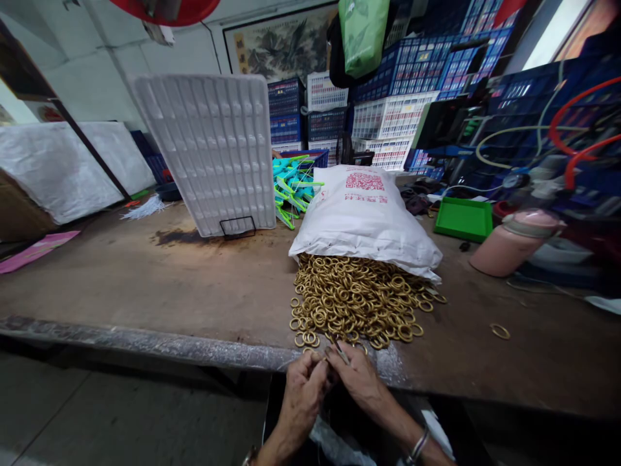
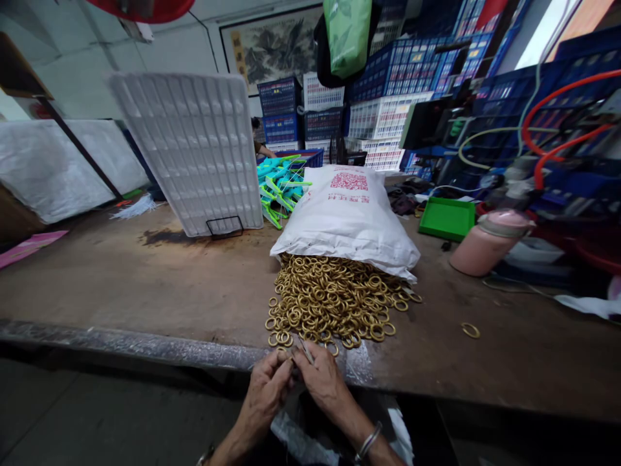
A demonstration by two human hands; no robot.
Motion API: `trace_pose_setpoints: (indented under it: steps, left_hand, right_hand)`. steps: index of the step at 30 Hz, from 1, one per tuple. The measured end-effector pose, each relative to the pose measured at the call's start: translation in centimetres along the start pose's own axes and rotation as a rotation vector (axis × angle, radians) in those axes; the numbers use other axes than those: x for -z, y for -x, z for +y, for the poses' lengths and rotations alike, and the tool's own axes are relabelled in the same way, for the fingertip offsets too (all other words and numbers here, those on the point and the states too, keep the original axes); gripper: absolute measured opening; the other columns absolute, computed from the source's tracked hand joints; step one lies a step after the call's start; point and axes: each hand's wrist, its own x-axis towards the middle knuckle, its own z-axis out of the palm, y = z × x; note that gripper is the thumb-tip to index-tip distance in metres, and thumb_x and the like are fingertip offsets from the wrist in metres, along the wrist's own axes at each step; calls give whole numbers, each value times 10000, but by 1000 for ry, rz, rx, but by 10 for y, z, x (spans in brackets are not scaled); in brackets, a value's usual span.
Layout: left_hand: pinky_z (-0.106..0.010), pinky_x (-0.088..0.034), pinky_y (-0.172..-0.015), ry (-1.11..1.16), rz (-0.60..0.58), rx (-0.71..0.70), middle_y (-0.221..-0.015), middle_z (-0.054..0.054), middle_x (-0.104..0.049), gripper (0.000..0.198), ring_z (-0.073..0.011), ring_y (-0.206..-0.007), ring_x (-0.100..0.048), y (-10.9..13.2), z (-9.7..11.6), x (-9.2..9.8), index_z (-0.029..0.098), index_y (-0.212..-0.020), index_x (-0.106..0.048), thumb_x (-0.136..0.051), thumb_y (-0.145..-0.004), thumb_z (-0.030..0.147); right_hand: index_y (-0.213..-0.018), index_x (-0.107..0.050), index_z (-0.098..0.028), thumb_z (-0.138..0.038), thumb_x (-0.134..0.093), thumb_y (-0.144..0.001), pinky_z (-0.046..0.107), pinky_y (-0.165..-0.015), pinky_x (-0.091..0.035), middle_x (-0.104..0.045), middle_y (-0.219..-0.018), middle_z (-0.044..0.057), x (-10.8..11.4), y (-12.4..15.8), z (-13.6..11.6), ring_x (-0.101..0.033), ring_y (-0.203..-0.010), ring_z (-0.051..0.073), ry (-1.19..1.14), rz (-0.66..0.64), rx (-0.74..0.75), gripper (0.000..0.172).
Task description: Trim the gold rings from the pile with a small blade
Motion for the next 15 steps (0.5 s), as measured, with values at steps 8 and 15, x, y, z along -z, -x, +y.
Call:
trace_pose_setpoints:
  steps: [8, 15]
  left_hand:
    - [-173, -174, -380, 99, -28, 155, -473, 74, -384, 371, -22, -360, -238, 0, -6, 4, 163, -609, -450, -518, -747, 500]
    - [-164, -152, -354, 154, -39, 215, -483, 71, -416, 346, -23, -355, -261, 0, -5, 5, 159, -707, -483, -543, -727, 499]
  right_hand:
    - [-594, -460, -183, -438, -354, -788, 220, -517, -337, -465, -551, -34, -4, 0, -1, -408, -537, 105, 20, 14, 41, 337]
    - [-554, -435, -185, -443, -371, -759, 231, -497, -324, -433, -512, -35, -8, -7, 18, -395, -507, 107, 65, 118, 20, 336]
